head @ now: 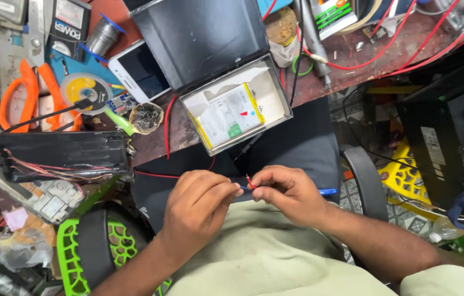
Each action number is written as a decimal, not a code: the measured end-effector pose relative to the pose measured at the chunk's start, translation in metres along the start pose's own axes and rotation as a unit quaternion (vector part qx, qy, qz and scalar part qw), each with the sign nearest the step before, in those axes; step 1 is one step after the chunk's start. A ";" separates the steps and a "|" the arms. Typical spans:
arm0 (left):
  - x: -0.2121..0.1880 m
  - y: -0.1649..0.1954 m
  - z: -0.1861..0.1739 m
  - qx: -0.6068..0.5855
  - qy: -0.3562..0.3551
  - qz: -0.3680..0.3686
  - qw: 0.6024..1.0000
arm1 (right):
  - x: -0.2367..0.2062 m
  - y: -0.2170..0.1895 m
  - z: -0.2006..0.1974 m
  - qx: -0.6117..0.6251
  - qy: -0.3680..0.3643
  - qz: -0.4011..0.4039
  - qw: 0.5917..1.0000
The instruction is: The person applies adhesive to a small electronic device, places a battery inside, and secures it. They then strip and solder wires to the device, using pliers and a soldering iron. The task involves careful handling of small components and tools.
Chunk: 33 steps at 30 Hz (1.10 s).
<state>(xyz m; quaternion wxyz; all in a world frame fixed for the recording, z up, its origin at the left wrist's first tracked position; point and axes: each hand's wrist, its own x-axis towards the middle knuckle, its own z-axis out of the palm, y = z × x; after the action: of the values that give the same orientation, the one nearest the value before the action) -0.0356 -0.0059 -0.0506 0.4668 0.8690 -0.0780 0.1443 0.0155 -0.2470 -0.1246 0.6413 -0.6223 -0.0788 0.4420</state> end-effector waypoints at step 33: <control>-0.044 -0.011 0.034 -0.427 -0.033 -0.390 0.815 | -0.003 -0.037 0.012 -0.304 0.021 -0.320 0.897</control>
<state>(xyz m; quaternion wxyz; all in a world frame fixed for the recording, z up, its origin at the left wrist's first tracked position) -0.0686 -0.0282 -0.0915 0.8055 0.5440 0.1982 -0.1258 0.0232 -0.2340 -0.0886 0.5295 -0.7370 -0.3905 0.1546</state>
